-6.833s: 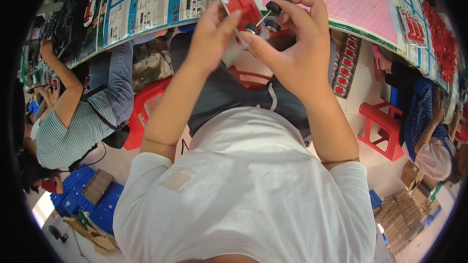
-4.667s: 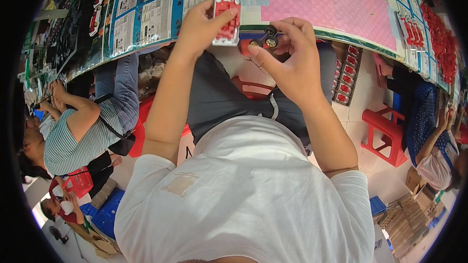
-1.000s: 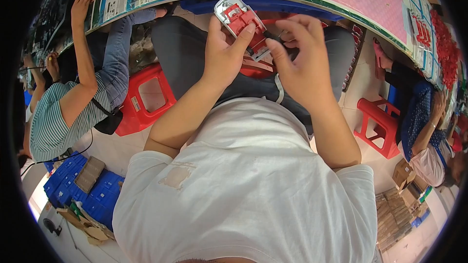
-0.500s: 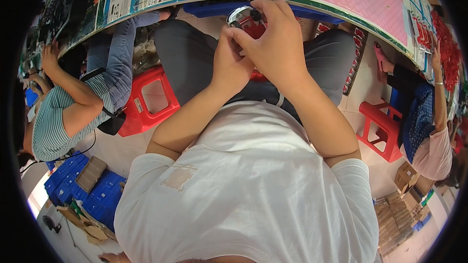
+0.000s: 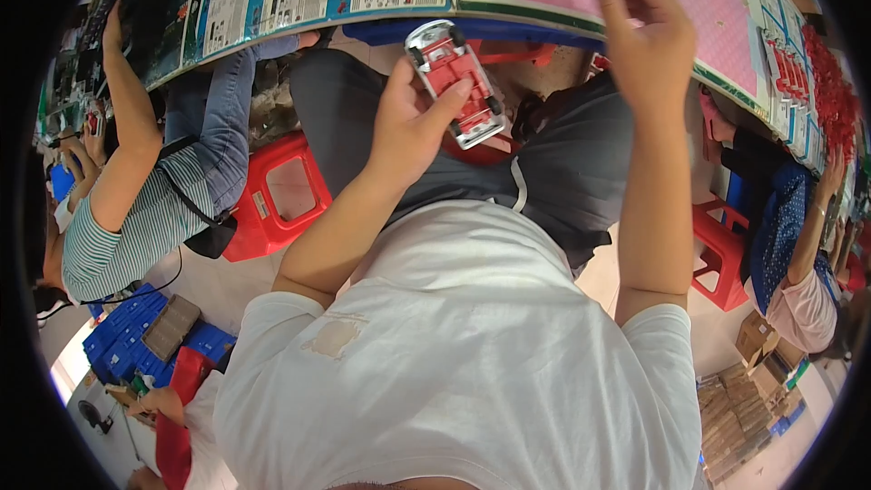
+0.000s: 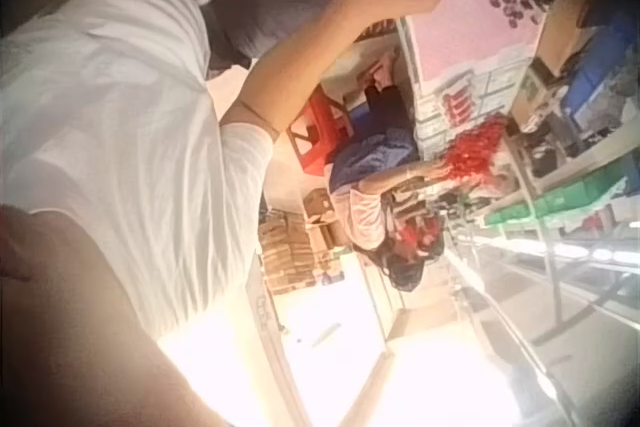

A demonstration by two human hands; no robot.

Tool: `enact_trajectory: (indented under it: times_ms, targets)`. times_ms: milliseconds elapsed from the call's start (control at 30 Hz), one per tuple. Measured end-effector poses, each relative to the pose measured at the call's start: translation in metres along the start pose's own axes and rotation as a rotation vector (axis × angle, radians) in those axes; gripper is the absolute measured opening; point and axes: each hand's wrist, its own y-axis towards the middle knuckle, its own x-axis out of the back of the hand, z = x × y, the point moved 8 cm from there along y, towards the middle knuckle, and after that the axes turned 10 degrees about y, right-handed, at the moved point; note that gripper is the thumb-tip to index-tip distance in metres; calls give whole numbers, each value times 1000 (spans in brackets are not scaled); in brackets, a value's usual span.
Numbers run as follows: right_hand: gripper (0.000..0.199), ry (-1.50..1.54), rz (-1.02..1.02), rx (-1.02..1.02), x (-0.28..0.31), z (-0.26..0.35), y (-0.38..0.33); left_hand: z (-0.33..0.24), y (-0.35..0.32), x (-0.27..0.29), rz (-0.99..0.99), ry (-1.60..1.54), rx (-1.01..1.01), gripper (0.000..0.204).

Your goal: The person assembles toy cars by attaching wheel axles into toy car bodies by hand and placing the assembled cars onto the table.

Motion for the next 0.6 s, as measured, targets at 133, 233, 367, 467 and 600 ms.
enact_trajectory:
  times_ms: [133, 233, 367, 467, 600]
  targets:
    - [16, -622, -77, 183, 62, -66, 50, -27, 9, 34, -74, 18, 18, 38]
    - [23, -590, -138, -79, 91, -114, 53, -45, 17, 92, -237, 59, -48, 37]
    - [17, -537, -96, 85, 75, -103, 46, -88, 39, 178, -462, 210, -135, 29]
    - [17, -553, -90, 82, 69, -97, 47, -115, 80, 249, -518, 262, -179, 30]
    - [15, -489, -71, 37, 59, -95, 51, -131, 139, 334, -526, 376, -56, 30]
